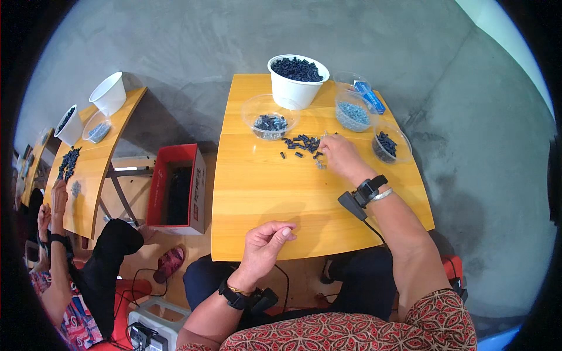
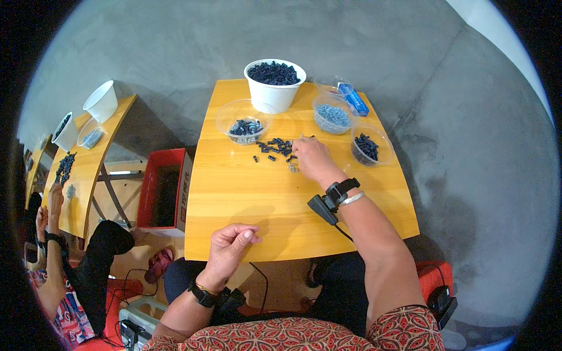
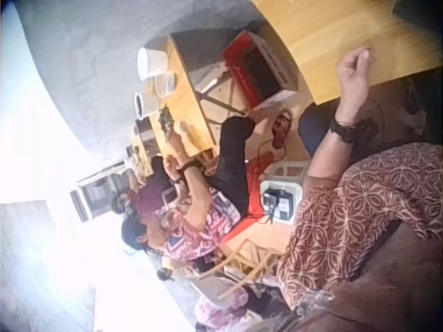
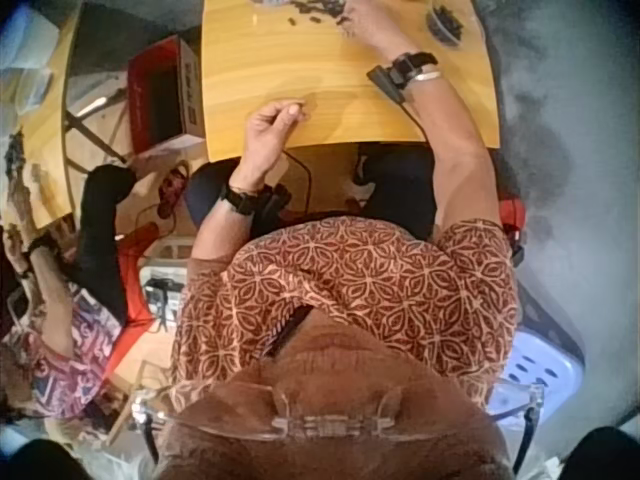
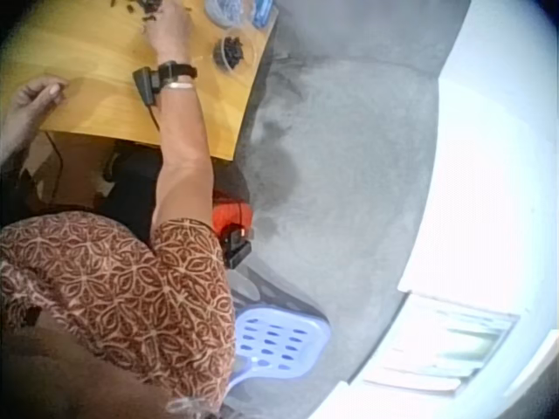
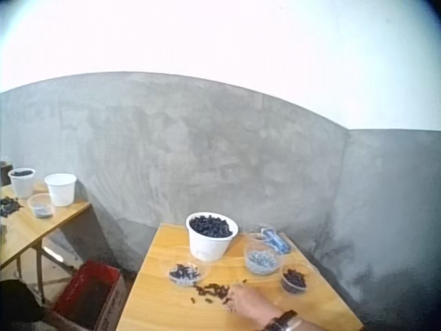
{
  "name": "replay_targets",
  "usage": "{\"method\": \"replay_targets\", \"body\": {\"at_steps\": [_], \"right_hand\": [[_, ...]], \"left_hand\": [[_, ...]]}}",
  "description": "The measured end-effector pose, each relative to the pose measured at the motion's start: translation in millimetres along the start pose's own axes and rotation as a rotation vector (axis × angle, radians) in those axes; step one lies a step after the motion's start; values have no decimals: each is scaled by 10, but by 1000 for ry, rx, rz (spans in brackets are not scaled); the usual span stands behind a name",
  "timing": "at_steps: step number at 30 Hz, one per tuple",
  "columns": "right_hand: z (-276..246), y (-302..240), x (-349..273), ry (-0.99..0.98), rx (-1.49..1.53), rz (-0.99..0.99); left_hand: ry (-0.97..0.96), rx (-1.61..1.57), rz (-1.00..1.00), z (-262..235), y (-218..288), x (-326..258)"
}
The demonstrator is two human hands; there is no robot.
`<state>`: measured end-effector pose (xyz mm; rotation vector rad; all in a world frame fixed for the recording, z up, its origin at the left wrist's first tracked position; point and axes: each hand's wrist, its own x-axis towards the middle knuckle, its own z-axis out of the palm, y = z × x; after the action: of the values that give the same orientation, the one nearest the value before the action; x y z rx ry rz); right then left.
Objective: Assembling small black plastic components with yellow inserts at a workbench.
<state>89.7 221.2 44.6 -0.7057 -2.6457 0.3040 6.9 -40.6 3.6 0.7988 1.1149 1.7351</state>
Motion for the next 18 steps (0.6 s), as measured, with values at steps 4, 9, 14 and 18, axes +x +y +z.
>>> {"method": "replay_targets", "body": {"at_steps": [4,9,14,18], "right_hand": [[1,36,75,-26,-5,-275],[46,-8,96,-83,-56,-217],[107,-214,196,0,46,-221],[218,-290,220,-91,-79,-192]], "left_hand": [[-6,-7,5,1,-7,4],[1,-7,7,16,10,-2],[-4,-2,-16,-6,10,-12],[-7,-15,6,18,14,-12]]}}
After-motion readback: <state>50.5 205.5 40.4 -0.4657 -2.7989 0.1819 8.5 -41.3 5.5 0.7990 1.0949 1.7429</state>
